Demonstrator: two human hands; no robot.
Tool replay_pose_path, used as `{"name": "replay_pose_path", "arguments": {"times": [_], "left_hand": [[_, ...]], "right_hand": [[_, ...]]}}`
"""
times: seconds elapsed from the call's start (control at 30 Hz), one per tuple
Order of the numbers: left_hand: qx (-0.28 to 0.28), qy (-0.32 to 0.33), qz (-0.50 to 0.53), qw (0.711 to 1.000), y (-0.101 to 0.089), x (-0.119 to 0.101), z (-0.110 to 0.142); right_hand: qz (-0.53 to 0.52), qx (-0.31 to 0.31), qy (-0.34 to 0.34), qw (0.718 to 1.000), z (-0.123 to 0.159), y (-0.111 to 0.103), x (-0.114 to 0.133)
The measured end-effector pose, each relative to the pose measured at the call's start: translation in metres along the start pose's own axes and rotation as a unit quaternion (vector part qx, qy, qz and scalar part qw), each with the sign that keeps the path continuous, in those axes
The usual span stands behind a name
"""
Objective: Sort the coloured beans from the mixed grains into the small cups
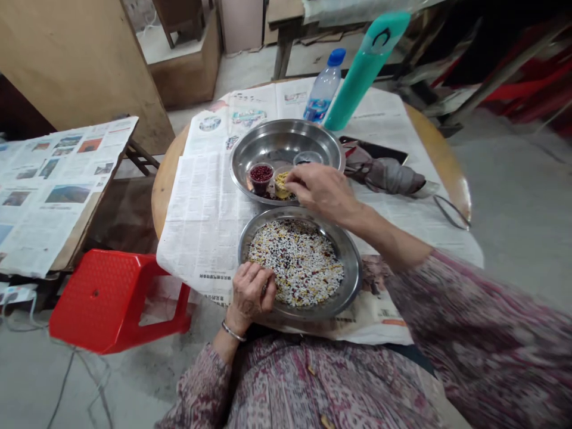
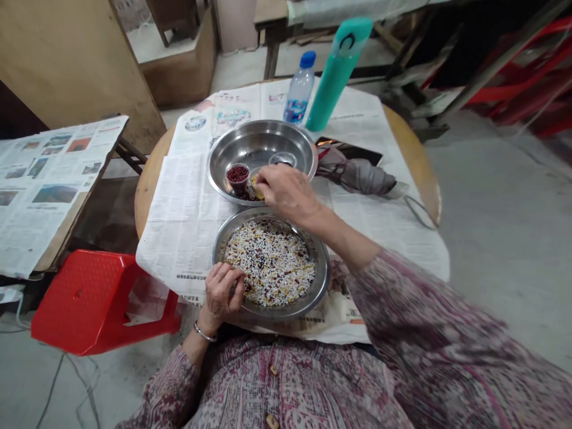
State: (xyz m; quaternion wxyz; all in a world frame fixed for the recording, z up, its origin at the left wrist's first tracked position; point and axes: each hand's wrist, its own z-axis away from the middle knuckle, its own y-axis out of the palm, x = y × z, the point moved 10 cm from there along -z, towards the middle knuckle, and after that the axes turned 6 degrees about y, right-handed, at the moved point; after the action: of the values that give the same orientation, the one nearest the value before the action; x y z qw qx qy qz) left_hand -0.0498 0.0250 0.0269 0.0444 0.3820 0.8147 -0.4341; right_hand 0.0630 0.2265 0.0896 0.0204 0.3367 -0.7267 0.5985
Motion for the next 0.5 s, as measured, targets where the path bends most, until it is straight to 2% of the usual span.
{"name": "replay_pose_path", "arguments": {"times": [0.07, 0.17, 0.27, 0.37, 0.5], "left_hand": [[-0.01, -0.001, 0.012, 1.0, -0.002, 0.0, 0.001], [-0.039, -0.02, 0.033, 0.998, -0.007, 0.005, 0.005], [-0.063, -0.034, 0.042, 0.997, -0.01, 0.009, 0.009], [-0.07, -0.036, 0.038, 0.996, -0.009, 0.01, 0.01], [-0.076, -0.033, 0.038, 0.996, -0.009, 0.009, 0.009]], "right_hand": [[-0.037, 0.058, -0.042, 0.997, 0.042, 0.011, 0.017], [-0.053, 0.17, -0.142, 0.974, 0.114, 0.05, 0.052], [-0.073, 0.209, -0.218, 0.95, 0.159, 0.085, 0.081], [-0.061, 0.197, -0.23, 0.951, 0.157, 0.102, 0.088], [0.038, 0.147, -0.148, 0.977, 0.116, 0.094, 0.056]]}}
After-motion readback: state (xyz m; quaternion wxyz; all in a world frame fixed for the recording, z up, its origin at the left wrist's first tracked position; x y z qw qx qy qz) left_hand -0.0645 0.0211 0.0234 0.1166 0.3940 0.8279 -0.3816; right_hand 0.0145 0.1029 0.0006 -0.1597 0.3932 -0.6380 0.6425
